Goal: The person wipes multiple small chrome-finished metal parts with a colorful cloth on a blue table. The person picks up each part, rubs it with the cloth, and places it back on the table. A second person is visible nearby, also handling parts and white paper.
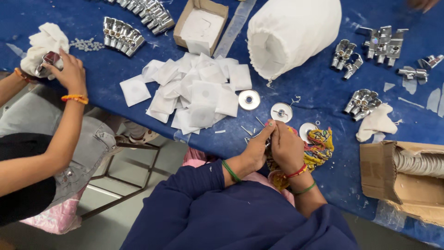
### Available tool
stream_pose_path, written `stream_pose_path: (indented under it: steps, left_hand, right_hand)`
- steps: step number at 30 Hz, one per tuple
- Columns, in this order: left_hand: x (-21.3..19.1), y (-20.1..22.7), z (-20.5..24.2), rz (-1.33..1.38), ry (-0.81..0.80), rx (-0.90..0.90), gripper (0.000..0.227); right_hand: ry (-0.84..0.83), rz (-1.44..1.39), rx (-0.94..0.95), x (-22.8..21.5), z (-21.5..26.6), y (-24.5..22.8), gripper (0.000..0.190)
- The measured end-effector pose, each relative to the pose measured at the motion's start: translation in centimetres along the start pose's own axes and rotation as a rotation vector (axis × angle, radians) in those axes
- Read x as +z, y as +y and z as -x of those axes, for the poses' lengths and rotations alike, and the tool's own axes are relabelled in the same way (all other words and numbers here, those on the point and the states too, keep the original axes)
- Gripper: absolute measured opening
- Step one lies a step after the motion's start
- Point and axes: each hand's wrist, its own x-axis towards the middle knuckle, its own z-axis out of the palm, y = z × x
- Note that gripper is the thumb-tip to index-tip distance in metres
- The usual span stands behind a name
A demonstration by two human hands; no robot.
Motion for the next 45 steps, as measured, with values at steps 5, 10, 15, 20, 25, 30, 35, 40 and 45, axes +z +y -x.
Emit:
stream_pose_path:
  steps: [5,10,15,20,25,30,35,40,45]
  left_hand:
    - [-0.3,1.7,0.5,0.035,-0.154,0.319,0.043]
    - [0.9,2.8,1.3,0.096,-0.237,0.397,0.055]
    - [0.8,1.8,2.1,-0.057,-0.206,0.619,0.063]
    - [-0.8,1.8,2.8,-0.489,0.045,0.873,0.065]
    - [-0.5,0.3,2.8,-0.310,-0.075,0.767,0.064]
    - [-0.4,-0.7,2.9,-0.330,-0.180,0.774,0.066]
    - [0.0,0.1,3.4,-0.387,-0.036,0.793,0.069]
    - [0.1,0.0,4.3,-0.540,0.009,0.747,0.074]
    - [-0.2,-0.2,4.8,-0.329,-0.124,0.446,0.079]
  right_hand:
    - [0.323,-0.068,-0.053,-1.8,-1.0,1.1,0.024]
    - [0.248,-0.485,-0.274,-3.5,-0.2,-0.8,0.044]
    - [-0.112,-0.402,-0.301,-0.3,0.7,-3.7,0.052]
    - [-0.214,-0.347,-0.171,2.0,0.2,-1.7,0.041]
    - [-0.194,-0.414,0.127,3.2,-0.2,0.8,0.030]
    - [-0.271,-0.623,0.097,2.8,-0.5,3.2,0.031]
    - [-0.172,-0.295,-0.194,3.4,2.0,3.0,0.040]
    - [-0.370,-0.310,0.143,2.8,2.3,4.5,0.049]
    - [-0.502,-0.636,0.236,3.1,1.1,7.5,0.052]
